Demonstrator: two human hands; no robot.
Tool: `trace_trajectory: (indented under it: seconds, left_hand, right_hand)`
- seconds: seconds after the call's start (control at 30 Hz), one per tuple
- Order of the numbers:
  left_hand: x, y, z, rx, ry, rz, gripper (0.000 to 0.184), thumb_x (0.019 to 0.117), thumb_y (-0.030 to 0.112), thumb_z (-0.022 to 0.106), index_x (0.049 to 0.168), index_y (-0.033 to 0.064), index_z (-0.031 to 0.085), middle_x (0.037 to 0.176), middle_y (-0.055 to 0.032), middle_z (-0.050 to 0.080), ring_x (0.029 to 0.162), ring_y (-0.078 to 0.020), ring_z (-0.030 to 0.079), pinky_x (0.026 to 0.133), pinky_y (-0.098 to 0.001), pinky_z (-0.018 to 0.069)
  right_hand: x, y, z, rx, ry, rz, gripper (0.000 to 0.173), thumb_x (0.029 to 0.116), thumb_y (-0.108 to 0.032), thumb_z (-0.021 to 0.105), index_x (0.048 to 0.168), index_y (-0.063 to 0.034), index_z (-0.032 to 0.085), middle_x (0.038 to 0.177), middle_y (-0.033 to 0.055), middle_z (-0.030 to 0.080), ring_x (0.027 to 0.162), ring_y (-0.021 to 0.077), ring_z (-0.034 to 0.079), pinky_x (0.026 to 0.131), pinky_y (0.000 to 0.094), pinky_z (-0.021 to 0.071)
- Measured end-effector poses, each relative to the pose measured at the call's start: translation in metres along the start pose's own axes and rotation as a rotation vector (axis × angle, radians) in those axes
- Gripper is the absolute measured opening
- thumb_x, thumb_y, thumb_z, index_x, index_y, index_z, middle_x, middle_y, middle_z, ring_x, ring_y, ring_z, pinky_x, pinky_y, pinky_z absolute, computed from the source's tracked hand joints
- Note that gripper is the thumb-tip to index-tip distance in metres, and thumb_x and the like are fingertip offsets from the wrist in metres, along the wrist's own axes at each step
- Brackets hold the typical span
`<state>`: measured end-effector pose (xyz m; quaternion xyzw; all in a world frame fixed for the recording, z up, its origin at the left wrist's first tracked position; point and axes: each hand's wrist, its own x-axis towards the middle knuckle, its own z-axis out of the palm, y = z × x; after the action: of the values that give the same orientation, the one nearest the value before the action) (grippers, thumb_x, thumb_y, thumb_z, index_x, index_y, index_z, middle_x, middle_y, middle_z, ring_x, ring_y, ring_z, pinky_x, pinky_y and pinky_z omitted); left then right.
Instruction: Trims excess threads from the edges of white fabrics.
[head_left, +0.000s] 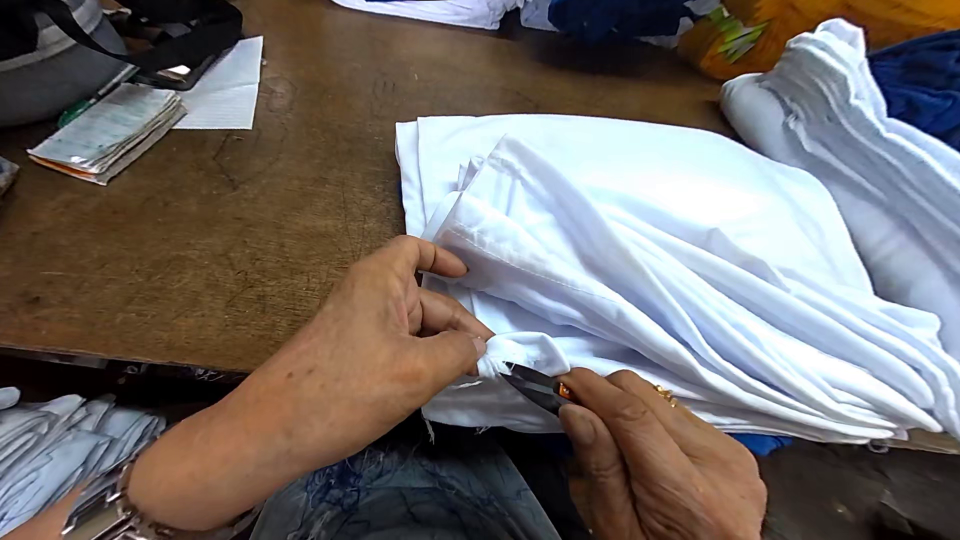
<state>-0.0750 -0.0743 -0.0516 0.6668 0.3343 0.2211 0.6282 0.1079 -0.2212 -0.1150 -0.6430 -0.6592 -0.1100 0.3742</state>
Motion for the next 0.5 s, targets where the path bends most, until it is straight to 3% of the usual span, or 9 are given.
trace_trajectory:
  seconds: [0.27,0.4,0.43,0.5]
  left_hand:
    - [0.000,-0.004,0.000,0.006,-0.008,-0.035,0.046,0.0894,-0.001,0.071,0.130,0.0070,0.051,0.086,-0.0057,0.077,0.063,-0.0122,0.070,0.048,-0.0190,0.0518]
    - [-0.001,-0.004,0.000,-0.031,-0.020,-0.005,0.047,0.0879,-0.003,0.072,0.129,0.0065,0.051,0.088,-0.0069,0.077,0.066,-0.0130,0.072,0.052,-0.0192,0.0550]
    - [-0.001,-0.003,-0.001,-0.042,-0.028,0.002,0.049,0.0872,-0.004,0.073,0.129,0.0063,0.051,0.089,-0.0073,0.078,0.067,-0.0131,0.073,0.053,-0.0192,0.0557]
    - [0.000,-0.001,-0.001,-0.059,-0.048,0.011,0.052,0.0850,-0.006,0.075,0.130,0.0054,0.051,0.089,-0.0082,0.077,0.067,-0.0145,0.073,0.054,-0.0202,0.0575]
  right_hand:
    - [0.001,-0.003,0.009,-0.035,0.037,-0.021,0.036,0.1080,-0.032,0.050,0.097,-0.0053,0.070,0.072,0.0042,0.059,0.064,0.0118,0.055,0.056,0.0262,0.0411]
    - [0.001,0.004,0.006,0.469,0.049,0.166,0.035,0.1109,-0.038,0.044,0.109,-0.0128,0.069,0.083,-0.0041,0.063,0.070,-0.0006,0.057,0.061,0.0165,0.0479]
    - [0.003,0.003,0.004,0.599,0.055,0.201,0.035,0.1095,-0.041,0.047,0.115,-0.0142,0.069,0.087,-0.0068,0.063,0.070,-0.0030,0.055,0.061,0.0146,0.0460]
    - [0.011,-0.002,0.004,0.659,0.053,0.168,0.032,0.1018,-0.037,0.064,0.123,-0.0138,0.067,0.095,-0.0083,0.066,0.075,-0.0043,0.057,0.064,0.0128,0.0493]
